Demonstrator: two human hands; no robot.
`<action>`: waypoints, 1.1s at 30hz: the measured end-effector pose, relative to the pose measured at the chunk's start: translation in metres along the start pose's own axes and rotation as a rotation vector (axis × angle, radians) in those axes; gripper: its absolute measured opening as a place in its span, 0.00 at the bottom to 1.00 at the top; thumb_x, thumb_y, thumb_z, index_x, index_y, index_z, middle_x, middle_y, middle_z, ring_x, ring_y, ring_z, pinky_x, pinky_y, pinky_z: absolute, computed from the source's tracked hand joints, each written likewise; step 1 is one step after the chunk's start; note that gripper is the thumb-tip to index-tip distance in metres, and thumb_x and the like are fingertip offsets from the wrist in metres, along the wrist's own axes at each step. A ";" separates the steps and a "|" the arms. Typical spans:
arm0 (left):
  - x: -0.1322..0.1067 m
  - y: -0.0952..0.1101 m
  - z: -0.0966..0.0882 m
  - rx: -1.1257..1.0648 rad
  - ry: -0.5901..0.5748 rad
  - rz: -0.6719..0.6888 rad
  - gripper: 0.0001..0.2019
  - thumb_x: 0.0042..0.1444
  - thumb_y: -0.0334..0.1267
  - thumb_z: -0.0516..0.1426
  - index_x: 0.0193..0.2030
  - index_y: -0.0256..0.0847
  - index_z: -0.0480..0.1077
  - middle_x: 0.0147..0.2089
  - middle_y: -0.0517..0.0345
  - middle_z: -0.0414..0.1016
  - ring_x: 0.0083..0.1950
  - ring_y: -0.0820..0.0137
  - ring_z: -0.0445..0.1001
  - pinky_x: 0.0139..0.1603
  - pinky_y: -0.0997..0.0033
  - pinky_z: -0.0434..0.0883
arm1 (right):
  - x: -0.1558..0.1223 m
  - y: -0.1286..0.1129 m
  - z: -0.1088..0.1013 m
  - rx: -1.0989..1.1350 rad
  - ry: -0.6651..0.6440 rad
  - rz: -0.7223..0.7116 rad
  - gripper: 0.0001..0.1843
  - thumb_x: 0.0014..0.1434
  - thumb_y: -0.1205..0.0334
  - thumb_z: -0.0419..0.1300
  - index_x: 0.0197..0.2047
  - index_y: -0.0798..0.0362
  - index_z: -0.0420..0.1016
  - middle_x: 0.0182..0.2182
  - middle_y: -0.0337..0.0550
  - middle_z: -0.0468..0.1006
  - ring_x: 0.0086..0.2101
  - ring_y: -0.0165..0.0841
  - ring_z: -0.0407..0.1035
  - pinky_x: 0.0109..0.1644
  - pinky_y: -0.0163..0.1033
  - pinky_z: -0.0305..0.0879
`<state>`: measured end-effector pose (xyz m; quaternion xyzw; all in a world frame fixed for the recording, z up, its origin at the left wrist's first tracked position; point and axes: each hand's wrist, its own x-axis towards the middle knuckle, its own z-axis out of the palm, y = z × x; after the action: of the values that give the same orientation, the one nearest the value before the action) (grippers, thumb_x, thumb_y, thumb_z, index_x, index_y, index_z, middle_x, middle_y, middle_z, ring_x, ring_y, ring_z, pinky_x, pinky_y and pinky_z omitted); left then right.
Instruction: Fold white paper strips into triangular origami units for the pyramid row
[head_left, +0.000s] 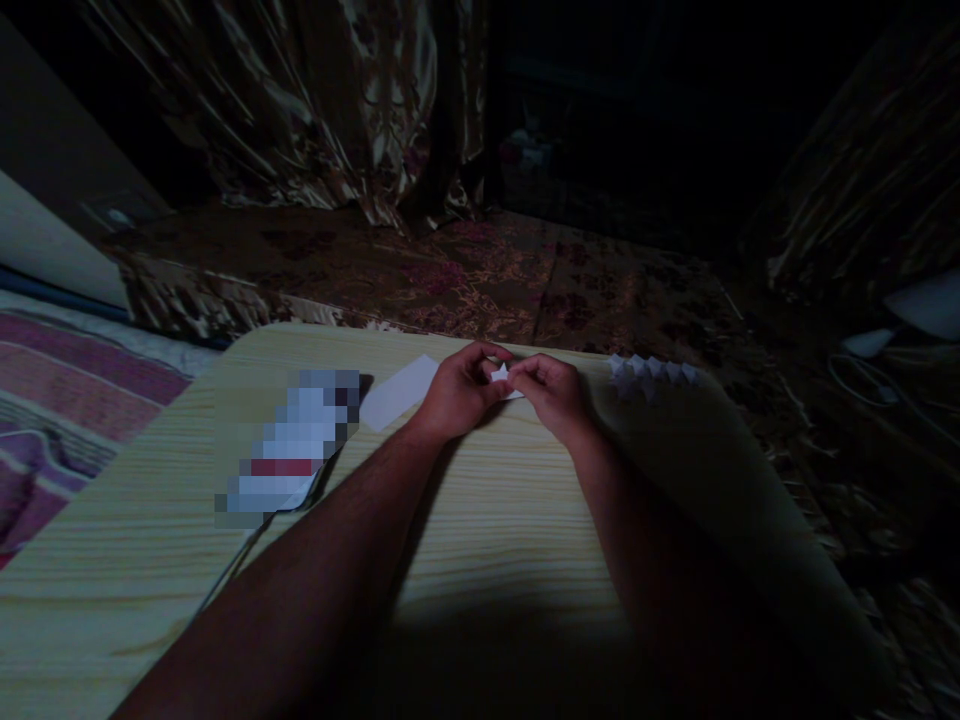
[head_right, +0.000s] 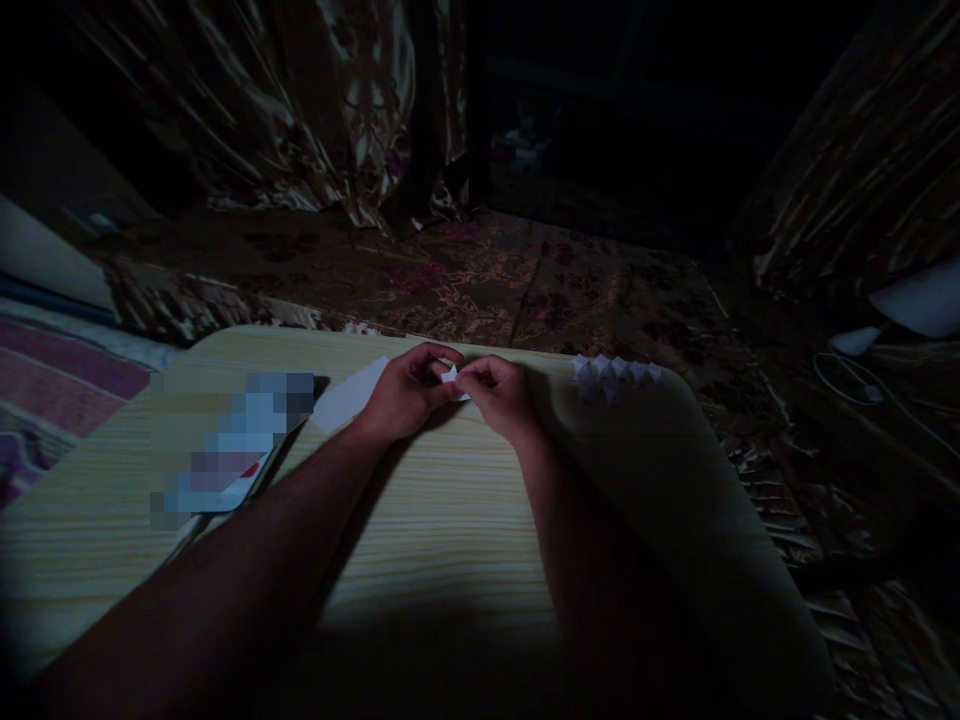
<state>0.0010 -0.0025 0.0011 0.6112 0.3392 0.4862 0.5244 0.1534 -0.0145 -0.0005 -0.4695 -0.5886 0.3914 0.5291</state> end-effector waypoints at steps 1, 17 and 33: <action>0.000 0.000 -0.001 -0.002 0.013 0.004 0.21 0.42 0.38 0.66 0.45 0.39 0.70 0.28 0.62 0.70 0.27 0.76 0.66 0.28 0.76 0.63 | 0.000 0.000 0.000 0.009 0.007 0.011 0.08 0.49 0.58 0.62 0.31 0.54 0.74 0.27 0.40 0.77 0.28 0.31 0.70 0.32 0.35 0.64; 0.003 -0.001 -0.005 -0.021 0.073 -0.060 0.19 0.40 0.38 0.67 0.40 0.38 0.71 0.27 0.62 0.71 0.26 0.76 0.66 0.28 0.76 0.63 | 0.000 0.003 -0.001 0.044 0.047 0.011 0.08 0.48 0.58 0.62 0.28 0.54 0.71 0.22 0.36 0.72 0.24 0.27 0.65 0.28 0.33 0.58; 0.004 -0.002 -0.010 0.012 0.072 -0.047 0.08 0.45 0.38 0.64 0.28 0.36 0.72 0.28 0.57 0.75 0.30 0.72 0.70 0.35 0.72 0.67 | 0.000 0.002 -0.001 0.007 0.008 -0.044 0.04 0.47 0.63 0.61 0.24 0.53 0.71 0.21 0.35 0.72 0.24 0.27 0.63 0.30 0.33 0.59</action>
<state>-0.0070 0.0043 0.0002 0.5883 0.3751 0.4933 0.5195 0.1550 -0.0140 -0.0026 -0.4561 -0.5953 0.3797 0.5417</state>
